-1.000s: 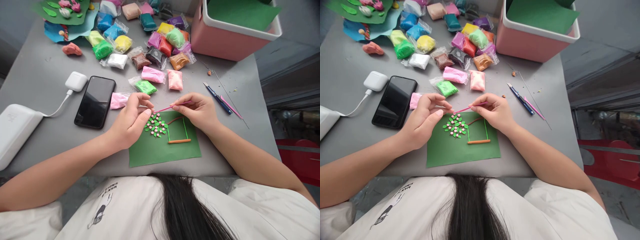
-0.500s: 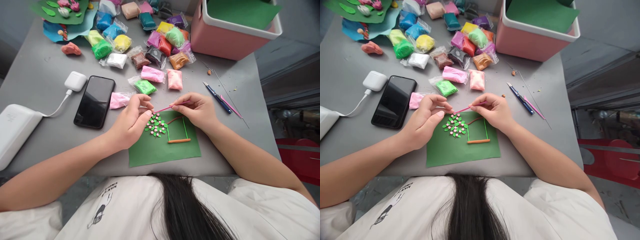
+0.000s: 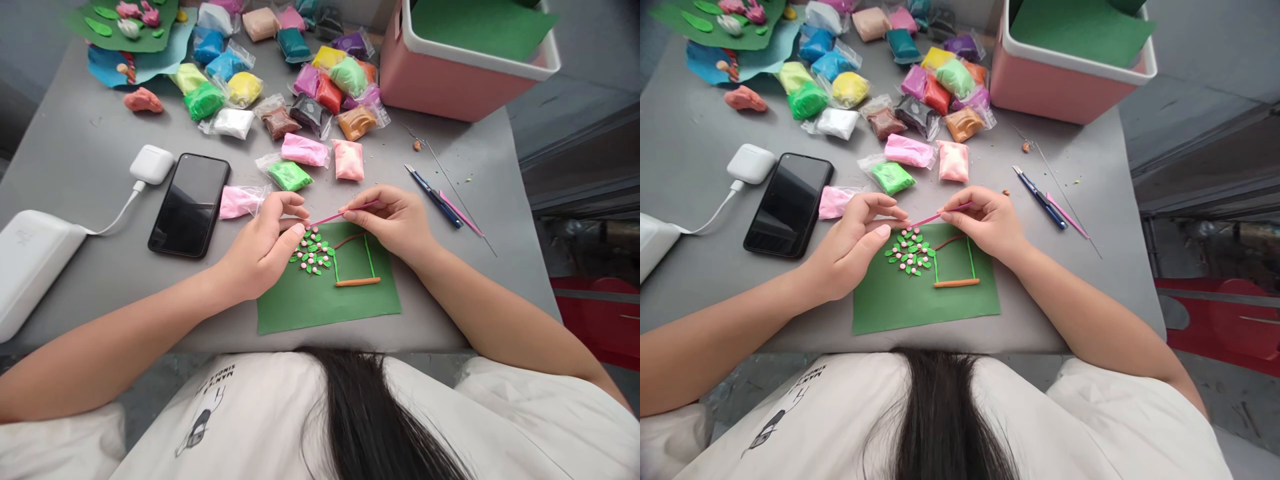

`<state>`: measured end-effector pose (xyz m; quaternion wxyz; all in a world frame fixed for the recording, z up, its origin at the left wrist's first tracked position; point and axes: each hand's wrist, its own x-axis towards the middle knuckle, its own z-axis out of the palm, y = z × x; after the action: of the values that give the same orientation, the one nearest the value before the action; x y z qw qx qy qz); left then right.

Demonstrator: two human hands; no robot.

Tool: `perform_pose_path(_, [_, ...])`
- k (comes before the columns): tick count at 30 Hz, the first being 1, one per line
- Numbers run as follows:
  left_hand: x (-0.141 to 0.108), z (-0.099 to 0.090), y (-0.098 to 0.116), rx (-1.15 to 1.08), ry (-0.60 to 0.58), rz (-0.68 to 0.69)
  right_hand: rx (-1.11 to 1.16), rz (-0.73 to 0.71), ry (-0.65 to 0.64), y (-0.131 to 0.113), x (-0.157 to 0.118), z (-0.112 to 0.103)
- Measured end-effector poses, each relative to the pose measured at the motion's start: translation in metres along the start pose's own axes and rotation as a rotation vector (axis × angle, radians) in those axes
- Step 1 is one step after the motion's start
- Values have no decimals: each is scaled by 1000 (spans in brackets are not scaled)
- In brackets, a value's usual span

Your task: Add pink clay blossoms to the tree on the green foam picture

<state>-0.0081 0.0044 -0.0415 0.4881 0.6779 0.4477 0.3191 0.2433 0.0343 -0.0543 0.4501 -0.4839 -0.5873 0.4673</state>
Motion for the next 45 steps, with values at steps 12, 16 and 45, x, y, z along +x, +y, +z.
perform_pose_path(12, [-1,-1,0,21,-17,-2,53,63,60,-3,2,-2])
perform_pose_path(16, [-1,2,-2,9,-6,24,50,64,65,-2,2,-3])
perform_pose_path(45, [18,-63,26,680,58,184,-7,-141,-85,-23,-17,8])
